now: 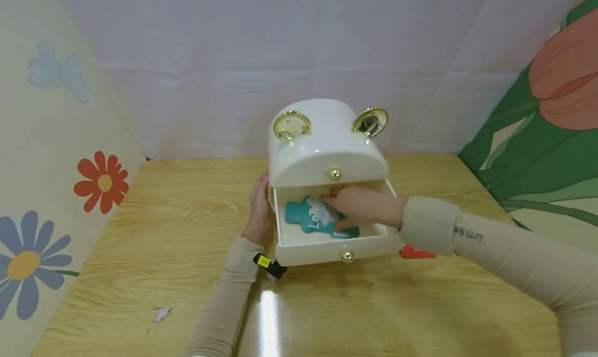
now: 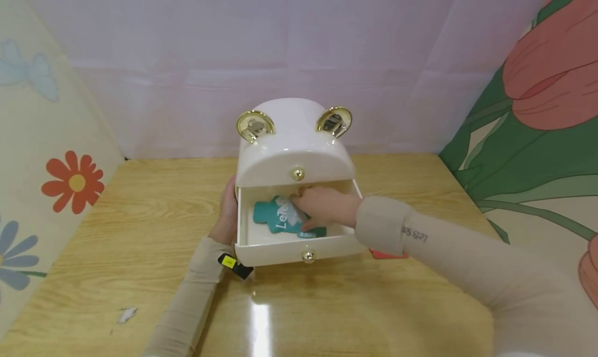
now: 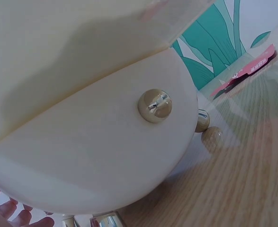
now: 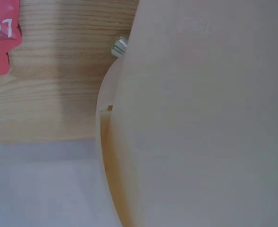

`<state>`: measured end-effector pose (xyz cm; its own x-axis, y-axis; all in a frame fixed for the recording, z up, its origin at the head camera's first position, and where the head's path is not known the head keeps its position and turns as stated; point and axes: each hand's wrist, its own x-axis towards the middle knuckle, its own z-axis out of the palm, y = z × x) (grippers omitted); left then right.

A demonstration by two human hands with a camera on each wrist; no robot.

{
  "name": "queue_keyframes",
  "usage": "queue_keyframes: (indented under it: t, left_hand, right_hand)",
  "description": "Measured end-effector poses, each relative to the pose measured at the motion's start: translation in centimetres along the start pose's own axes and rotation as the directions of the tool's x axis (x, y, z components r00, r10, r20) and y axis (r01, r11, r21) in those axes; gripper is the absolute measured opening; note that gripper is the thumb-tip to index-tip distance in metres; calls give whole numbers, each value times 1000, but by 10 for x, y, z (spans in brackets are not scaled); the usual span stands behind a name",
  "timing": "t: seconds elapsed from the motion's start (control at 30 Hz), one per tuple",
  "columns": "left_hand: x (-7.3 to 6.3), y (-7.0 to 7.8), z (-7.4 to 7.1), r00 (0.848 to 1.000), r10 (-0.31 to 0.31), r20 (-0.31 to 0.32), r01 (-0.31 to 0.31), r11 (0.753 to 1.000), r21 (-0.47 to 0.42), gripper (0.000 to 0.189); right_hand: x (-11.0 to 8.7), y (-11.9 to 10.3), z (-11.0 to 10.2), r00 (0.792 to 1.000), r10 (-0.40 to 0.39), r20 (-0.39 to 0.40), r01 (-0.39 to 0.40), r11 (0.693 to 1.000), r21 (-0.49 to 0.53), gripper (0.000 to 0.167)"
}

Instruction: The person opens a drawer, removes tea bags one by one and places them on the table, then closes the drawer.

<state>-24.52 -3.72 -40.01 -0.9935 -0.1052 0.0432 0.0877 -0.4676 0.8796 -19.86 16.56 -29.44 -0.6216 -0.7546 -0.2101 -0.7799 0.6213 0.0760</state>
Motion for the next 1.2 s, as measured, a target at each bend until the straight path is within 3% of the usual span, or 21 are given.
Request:
queue_keyframes:
  t: [0.27,0.6,0.7,0.9,1.03,1.2]
  left_hand:
    - [0,0,-1,1000,12,12,-12,1000,-14,37]
    - [-1,2,-3,1000,0,19,0,1000,4,38]
    - [-2,2,-4,1000,-10,23,10,1000,25,39]
    - [-1,3,-5,1000,-15,27,14,999,31,38]
    - [-1,3,-6,999,-17,29,16,999,43,39]
    - [-1,2,-8,999,-27,25,25,999,43,40]
  right_hand:
    - [-1,-1,2,994,53,-99,-54,999,-2,70]
    - [-8,-10,-6,980,178,-89,-163,974,158,63]
    - [-10,-9,-7,978,176,-117,-150,968,201,54]
    - [-15,-8,-9,966,102,-239,-41,968,246,30]
    - [-18,-8,-10,952,64,-299,21,961,275,27]
    - [-24,-10,-12,947,60,-316,32,960,278,24]
